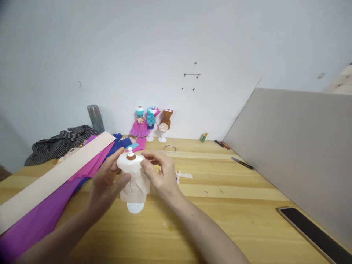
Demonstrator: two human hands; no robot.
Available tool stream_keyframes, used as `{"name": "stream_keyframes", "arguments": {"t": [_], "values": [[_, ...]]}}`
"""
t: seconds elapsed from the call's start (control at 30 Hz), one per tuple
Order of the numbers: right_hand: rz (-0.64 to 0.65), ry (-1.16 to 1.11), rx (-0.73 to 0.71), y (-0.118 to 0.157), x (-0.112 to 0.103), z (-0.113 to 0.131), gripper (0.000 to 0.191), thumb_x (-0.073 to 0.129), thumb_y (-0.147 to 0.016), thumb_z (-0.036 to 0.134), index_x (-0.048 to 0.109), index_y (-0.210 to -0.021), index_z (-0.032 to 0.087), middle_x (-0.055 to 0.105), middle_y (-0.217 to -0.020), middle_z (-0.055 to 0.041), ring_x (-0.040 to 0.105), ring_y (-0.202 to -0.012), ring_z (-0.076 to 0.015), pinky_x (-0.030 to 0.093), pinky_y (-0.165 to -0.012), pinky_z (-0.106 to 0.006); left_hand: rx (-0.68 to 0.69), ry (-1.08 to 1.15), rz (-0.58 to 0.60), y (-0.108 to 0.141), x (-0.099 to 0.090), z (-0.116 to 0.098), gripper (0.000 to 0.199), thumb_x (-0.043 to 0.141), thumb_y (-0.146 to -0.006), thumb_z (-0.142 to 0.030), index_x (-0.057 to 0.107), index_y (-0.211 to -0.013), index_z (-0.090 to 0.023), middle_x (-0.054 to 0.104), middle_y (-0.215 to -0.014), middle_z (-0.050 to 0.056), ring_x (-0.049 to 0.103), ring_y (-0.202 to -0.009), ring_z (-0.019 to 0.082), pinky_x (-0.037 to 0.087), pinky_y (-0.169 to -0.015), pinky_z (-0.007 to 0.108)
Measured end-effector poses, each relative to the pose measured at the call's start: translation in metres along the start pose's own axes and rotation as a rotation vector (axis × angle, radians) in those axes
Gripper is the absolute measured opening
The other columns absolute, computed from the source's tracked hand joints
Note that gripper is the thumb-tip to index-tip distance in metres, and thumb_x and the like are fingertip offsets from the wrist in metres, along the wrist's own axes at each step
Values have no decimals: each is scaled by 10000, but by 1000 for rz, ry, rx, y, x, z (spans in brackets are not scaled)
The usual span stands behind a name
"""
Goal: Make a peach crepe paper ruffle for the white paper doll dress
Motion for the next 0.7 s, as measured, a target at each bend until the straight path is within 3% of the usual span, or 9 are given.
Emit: {"name": "stream_keyframes", "arguments": {"t": [0.2, 0.37, 0.53, 0.7], "values": [[-42, -84, 48, -3, 1, 10, 169, 623, -811, 333, 727, -821, 200, 726, -832, -60, 657, -774, -198, 534, -688, -313, 46, -71, -2, -1, 3, -1, 446, 674, -772, -265, 582, -1204, -199, 618, -1257, 83, 553, -1189, 249, 438, -1014, 363], [-102, -192, 41, -4, -4, 11, 164, 623, -823, 328, 740, -868, 222, 739, -857, -45, 670, -775, -187, 545, -707, -313, 56, -49, -5, -1, 2, 2, 461, 673, -784, -258, 562, -1228, -203, 603, -1279, 88, 554, -1187, 244, 458, -993, 356], [-59, -137, 130, -3, -3, 8, 162, 663, -780, 338, 727, -772, 190, 721, -788, -55, 641, -698, -173, 529, -659, -301, 63, -61, 6, 0, 1, 5, 461, 667, -792, -247, 559, -1238, -203, 592, -1296, 92, 549, -1196, 254, 435, -1021, 373], [-101, -172, 105, -3, -5, 10, 188, 610, -819, 345, 727, -790, 200, 719, -774, -41, 630, -671, -156, 523, -647, -286, 24, -35, 17, 0, 1, 4, 566, 674, -783, -253, 494, -1318, -211, 563, -1335, 97, 531, -1223, 254, 436, -1021, 366]]}}
Point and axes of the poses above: each hand's wrist, its own y-axis away from the middle knuckle, its own x-axis out of the palm, z = x × y, the point moved 1 cm from there along -y, towards the middle knuckle
